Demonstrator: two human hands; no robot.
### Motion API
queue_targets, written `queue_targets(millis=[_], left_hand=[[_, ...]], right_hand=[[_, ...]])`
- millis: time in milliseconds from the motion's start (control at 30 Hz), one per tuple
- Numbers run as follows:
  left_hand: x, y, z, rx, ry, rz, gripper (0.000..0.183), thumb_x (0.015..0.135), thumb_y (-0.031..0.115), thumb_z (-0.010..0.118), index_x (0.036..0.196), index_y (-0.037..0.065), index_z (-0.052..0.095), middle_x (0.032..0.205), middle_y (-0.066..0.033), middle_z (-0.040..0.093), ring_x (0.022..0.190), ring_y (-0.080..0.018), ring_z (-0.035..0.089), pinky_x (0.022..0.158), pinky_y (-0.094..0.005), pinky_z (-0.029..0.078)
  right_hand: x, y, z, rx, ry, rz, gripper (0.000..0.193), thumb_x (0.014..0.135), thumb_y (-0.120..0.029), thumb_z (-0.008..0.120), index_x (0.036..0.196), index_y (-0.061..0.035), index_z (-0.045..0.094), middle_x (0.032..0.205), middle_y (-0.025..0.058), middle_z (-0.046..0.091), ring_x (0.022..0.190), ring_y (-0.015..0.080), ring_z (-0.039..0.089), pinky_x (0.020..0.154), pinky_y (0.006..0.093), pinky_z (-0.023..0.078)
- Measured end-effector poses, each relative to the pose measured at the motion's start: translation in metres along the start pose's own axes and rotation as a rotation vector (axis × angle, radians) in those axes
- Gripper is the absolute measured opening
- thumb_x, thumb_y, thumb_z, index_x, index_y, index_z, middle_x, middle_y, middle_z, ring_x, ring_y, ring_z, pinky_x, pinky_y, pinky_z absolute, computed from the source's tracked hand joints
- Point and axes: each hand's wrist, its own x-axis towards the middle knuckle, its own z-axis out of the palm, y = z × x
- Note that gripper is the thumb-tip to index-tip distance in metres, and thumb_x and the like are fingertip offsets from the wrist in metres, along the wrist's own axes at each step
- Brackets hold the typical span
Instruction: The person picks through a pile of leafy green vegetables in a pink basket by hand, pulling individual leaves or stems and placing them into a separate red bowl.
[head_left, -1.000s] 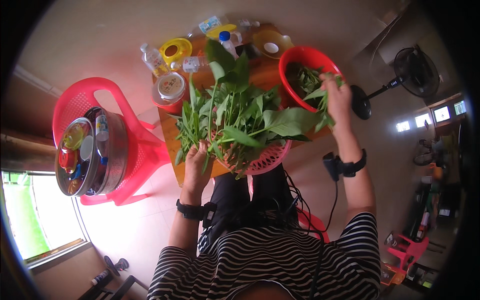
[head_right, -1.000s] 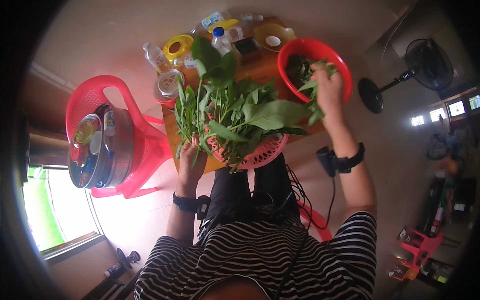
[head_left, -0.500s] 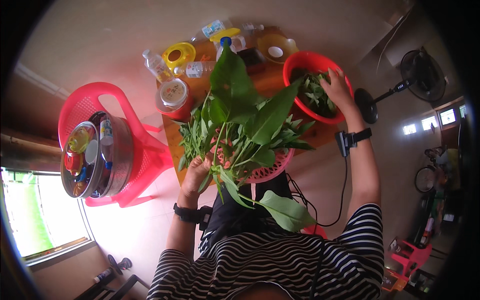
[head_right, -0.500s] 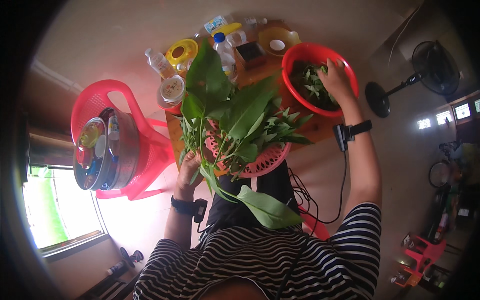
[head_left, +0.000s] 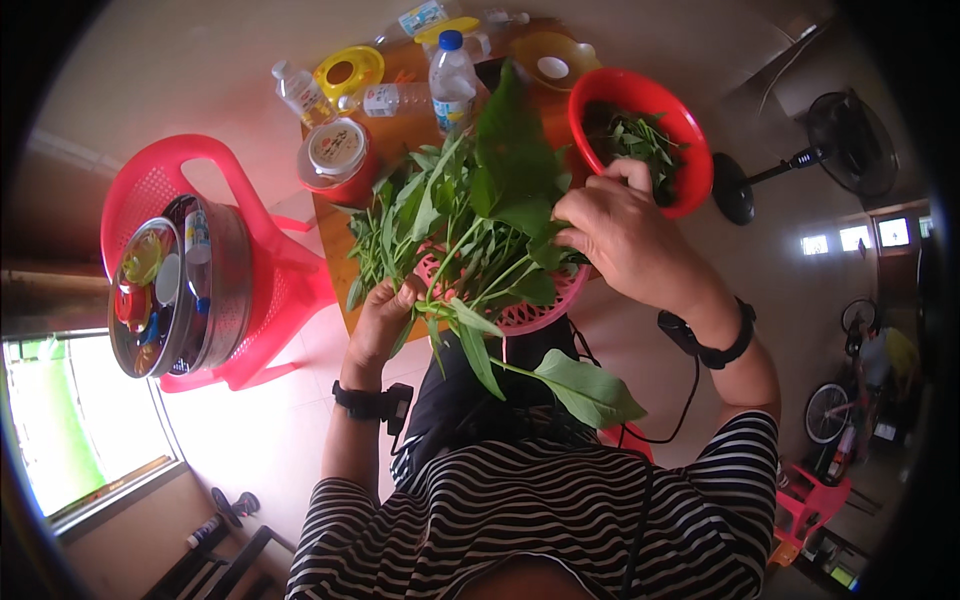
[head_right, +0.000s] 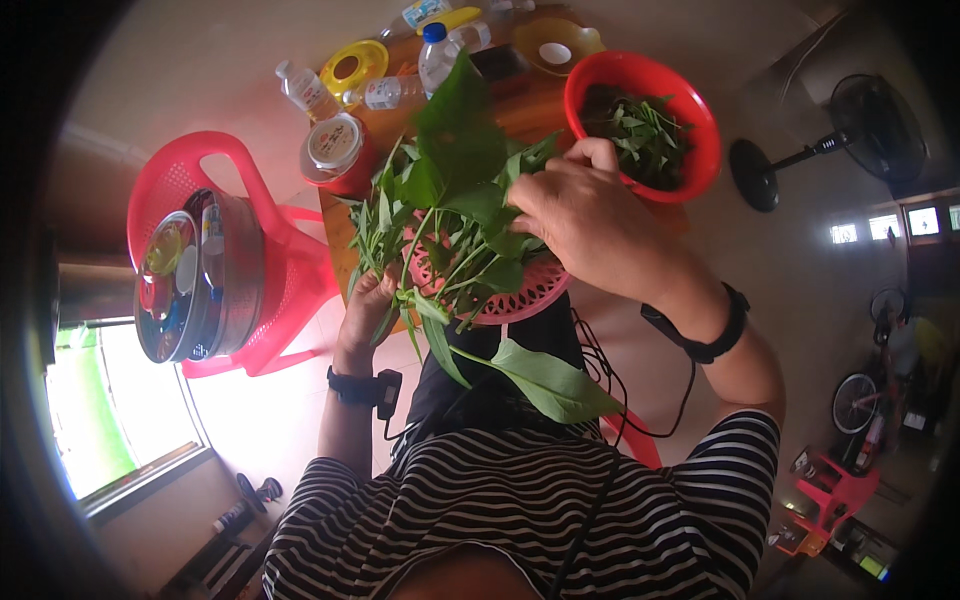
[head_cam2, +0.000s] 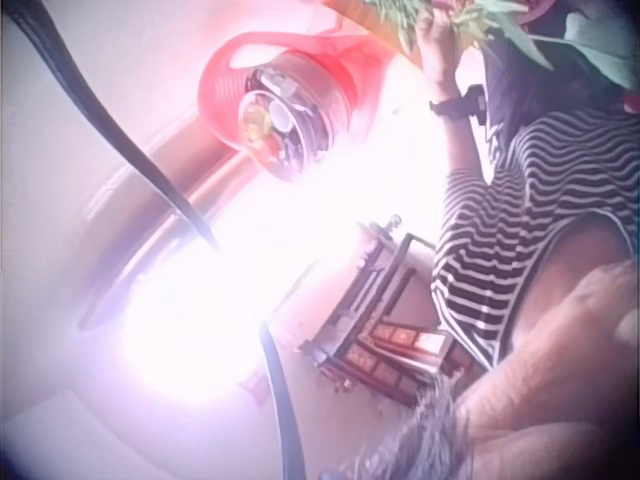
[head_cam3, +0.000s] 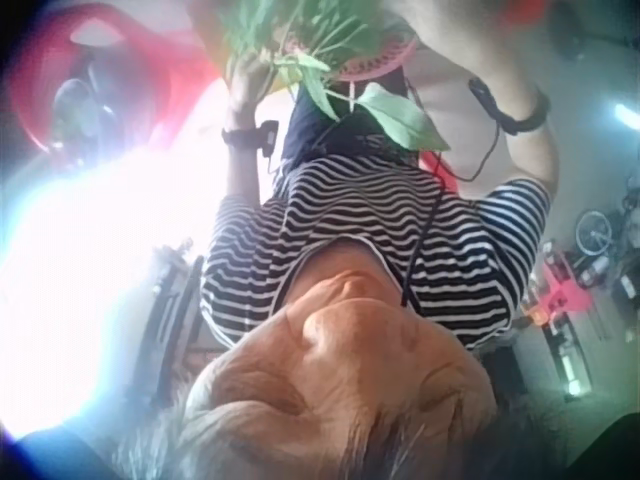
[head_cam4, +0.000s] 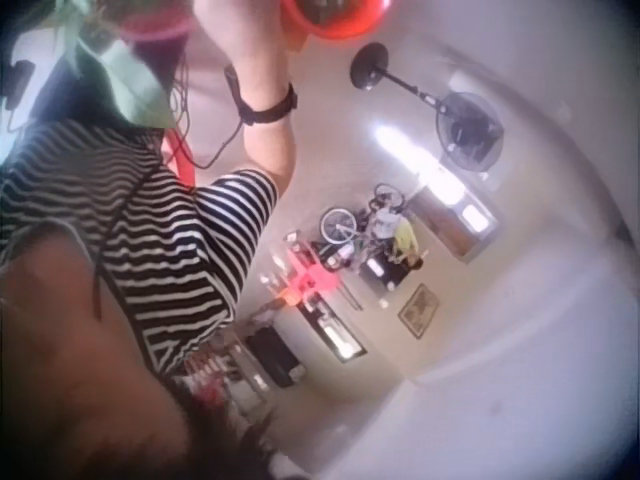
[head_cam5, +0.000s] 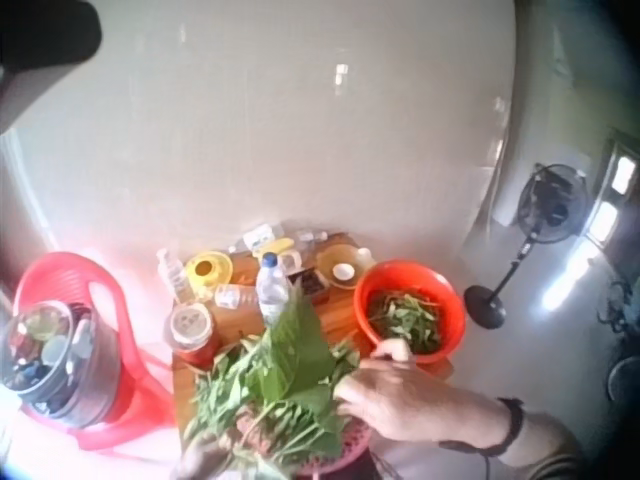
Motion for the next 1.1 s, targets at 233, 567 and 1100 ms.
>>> queue_targets(millis=[233,567,1100], left_hand=[[-0.008,0.005,0.007,0.008,0.121,-0.009,0.022,0.094,0.028,0.057,0.096,0.006,0.060,0.094,-0.0006,0.061,0.091,-0.0120,0.054,0.086,-0.0286,0.041],[0.001,0.002,0.029,0.145,0.147,0.035,0.030,0.096,0.031,0.053,0.108,0.004,0.058,0.099,0.0013,0.060,0.089,-0.0072,0.052,0.079,-0.0237,0.042],[-0.004,0.029,0.068,0.443,0.272,-0.096,0.026,0.097,0.018,0.051,0.115,0.000,0.057,0.093,-0.0009,0.063,0.082,-0.0062,0.054,0.073,-0.0218,0.044]], right_hand=[[-0.006,-0.003,0.026,-0.322,0.167,-0.031,0.012,0.071,-0.005,0.057,0.079,-0.0086,0.049,0.070,0.0045,0.044,0.071,0.0215,0.050,0.076,0.0343,0.035],[-0.003,-0.007,0.027,-0.134,0.542,0.214,0.020,0.082,-0.002,0.054,0.101,-0.0043,0.054,0.091,0.0104,0.055,0.084,0.0315,0.052,0.075,0.0407,0.041],[0.002,-0.043,0.026,0.112,-0.034,-0.057,0.016,0.080,-0.016,0.067,0.089,-0.0043,0.061,0.076,0.0084,0.053,0.073,0.0263,0.057,0.065,0.0369,0.047]])
